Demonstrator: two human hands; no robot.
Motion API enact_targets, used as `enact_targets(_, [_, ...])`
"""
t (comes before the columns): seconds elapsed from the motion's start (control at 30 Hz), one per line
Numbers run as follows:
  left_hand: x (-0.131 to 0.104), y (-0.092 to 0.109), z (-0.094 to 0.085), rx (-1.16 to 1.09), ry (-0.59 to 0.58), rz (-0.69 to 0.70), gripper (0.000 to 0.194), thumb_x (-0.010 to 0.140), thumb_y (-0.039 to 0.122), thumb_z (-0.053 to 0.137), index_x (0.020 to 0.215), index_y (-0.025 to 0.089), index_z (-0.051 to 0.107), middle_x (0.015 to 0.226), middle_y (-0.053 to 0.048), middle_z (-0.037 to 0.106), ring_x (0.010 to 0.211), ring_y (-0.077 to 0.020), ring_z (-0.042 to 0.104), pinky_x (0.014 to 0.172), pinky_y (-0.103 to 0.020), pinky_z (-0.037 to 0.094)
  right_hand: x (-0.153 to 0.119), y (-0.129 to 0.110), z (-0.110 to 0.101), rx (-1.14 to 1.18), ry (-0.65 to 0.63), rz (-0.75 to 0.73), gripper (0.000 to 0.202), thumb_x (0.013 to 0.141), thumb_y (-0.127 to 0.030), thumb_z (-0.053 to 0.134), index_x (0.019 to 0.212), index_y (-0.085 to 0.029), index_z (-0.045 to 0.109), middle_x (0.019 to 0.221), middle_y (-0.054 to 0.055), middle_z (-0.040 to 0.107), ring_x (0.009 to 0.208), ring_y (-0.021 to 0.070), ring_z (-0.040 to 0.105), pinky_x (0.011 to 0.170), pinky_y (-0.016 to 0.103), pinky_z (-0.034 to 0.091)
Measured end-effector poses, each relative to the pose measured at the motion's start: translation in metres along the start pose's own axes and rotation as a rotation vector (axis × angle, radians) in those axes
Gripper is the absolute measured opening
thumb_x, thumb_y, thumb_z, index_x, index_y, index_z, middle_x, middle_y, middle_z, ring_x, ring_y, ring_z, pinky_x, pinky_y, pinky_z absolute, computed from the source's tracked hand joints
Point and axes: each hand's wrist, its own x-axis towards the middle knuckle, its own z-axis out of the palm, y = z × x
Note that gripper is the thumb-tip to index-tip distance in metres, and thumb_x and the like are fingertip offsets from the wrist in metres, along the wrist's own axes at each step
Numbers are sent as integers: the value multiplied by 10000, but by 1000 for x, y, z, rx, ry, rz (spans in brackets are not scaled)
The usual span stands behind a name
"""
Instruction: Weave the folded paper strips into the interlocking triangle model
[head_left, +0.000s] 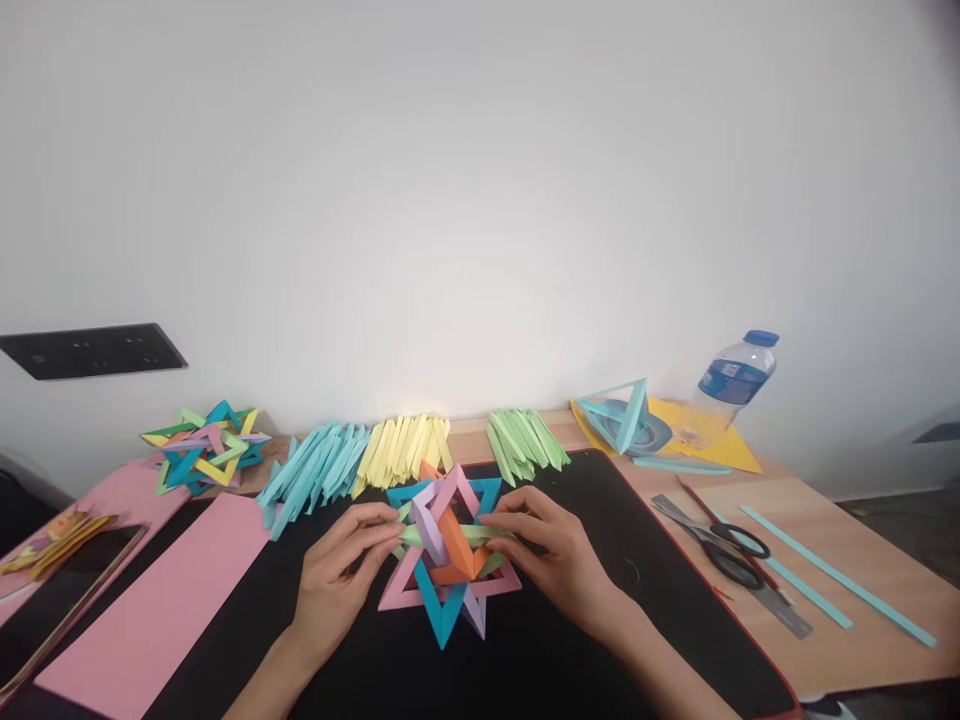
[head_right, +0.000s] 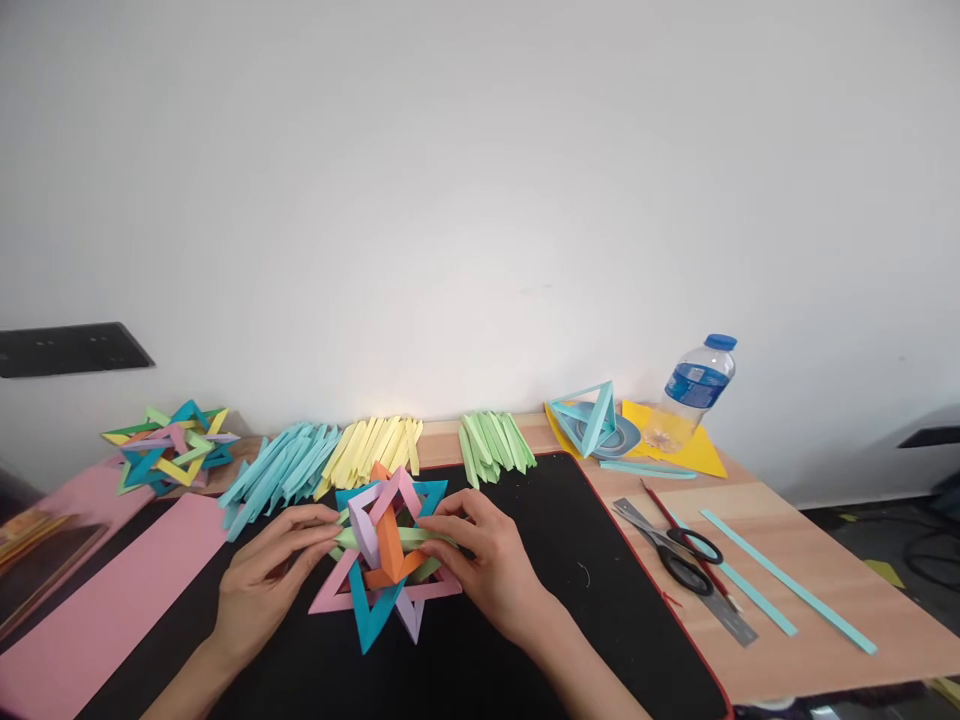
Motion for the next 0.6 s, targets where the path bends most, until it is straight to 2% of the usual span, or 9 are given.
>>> enact_targets(0.23, [0, 4, -3, -14, -94, -1, 127, 810, 144, 643, 907, 196, 706, 870, -54, 630, 798, -180, 630, 654, -278, 539, -6, -10, 15, -61, 71, -13, 153, 868, -223, 580, 914, -190, 721, 767, 72, 594, 674, 162, 565, 521, 262, 470])
enact_targets(0.47, [-5, 1, 1, -8, -59, 51, 150, 831, 95, 600, 869, 198, 703, 839, -41, 636, 748, -155, 629, 612, -260, 540, -7, -12, 16, -143, 24, -44, 170, 880, -195, 553, 895, -205, 723, 736, 65, 596, 689, 165, 529, 526, 262, 452])
enact_targets(0.6, [-6, 1, 3, 25, -22, 99, 158, 813, 76, 614, 861, 200, 700, 808, -31, 660, 701, -145, 633, 608, -259, 541, -9, -10, 18, -127, 68, -54, 181, 880, -184, 550, 914, -229, 722, 728, 58, 598, 695, 171, 536, 573, 288, 478])
